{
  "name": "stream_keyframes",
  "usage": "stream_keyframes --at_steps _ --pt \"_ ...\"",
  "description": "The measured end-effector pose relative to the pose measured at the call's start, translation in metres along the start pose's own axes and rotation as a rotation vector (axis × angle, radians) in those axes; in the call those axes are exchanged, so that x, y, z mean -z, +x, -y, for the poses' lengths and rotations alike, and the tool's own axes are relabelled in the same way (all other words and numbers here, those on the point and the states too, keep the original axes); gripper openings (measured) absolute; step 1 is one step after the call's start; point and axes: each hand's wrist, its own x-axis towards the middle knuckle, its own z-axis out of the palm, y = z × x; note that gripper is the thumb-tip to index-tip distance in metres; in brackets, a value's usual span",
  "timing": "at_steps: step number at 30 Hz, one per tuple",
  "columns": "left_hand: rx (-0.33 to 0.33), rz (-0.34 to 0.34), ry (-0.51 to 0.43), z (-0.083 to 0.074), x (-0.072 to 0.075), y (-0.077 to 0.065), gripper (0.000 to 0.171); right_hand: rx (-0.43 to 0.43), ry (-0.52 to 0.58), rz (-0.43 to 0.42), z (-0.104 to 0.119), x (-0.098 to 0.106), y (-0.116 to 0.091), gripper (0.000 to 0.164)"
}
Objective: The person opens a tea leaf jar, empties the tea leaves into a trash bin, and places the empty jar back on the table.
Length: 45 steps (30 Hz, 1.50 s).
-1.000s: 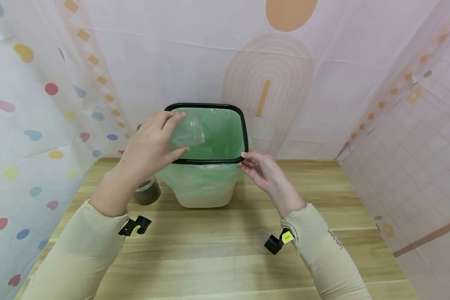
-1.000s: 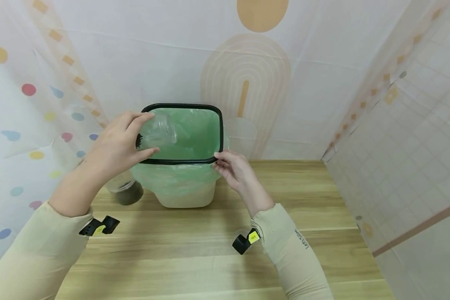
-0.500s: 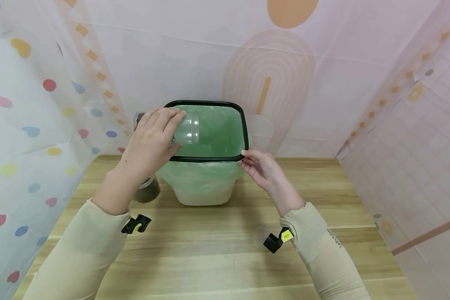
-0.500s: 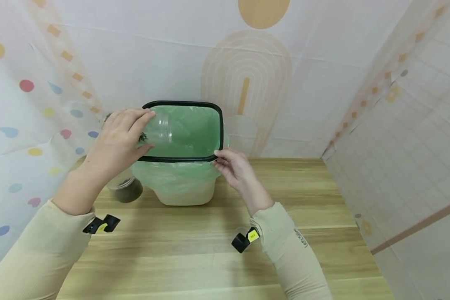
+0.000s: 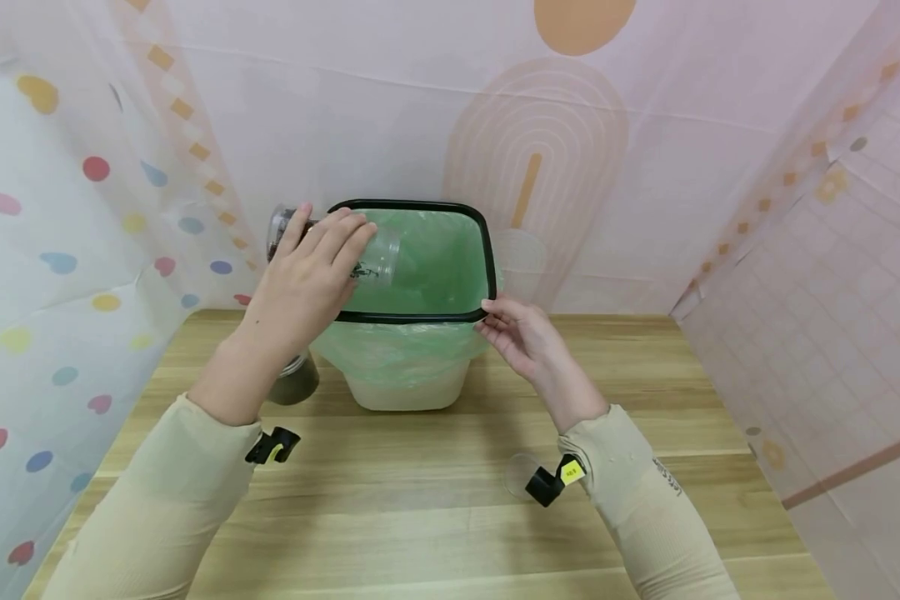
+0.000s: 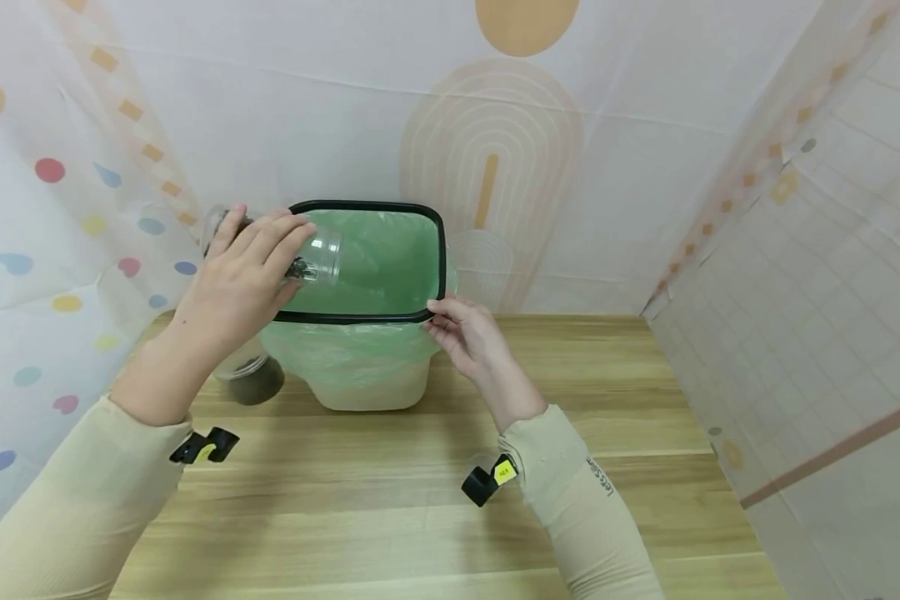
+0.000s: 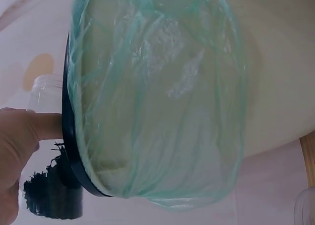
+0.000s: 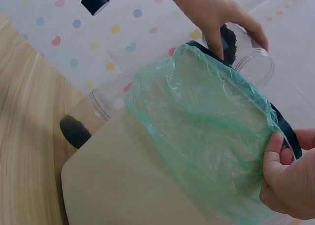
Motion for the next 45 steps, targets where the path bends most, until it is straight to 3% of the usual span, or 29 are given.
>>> stream_keyframes --at_steps 14,18,26,45 --pt "-0.053 0.056 -0.029 0.0017 -0.0028 -0.0013 0.069 0.007 0.000 0.003 -0.0003 0.0009 -0.0005 0.012" --pt "-0.077 0.037 -0.029 0.0024 -0.0044 0.0002 0.066 0.010 0.005 0.006 -0.0002 0.0016 -0.0011 0.012" --pt "-0.112 -0.055 0.050 0.0019 -0.0065 0.0022 0.044 0.010 0.009 0.008 0.0002 0.0019 -0.0026 0.014" --pt "-0.131 -0.022 0.047 0.0053 -0.0057 0.0015 0.046 0.010 -0.010 0.002 -0.0010 -0.0001 -0.0007 0.012"
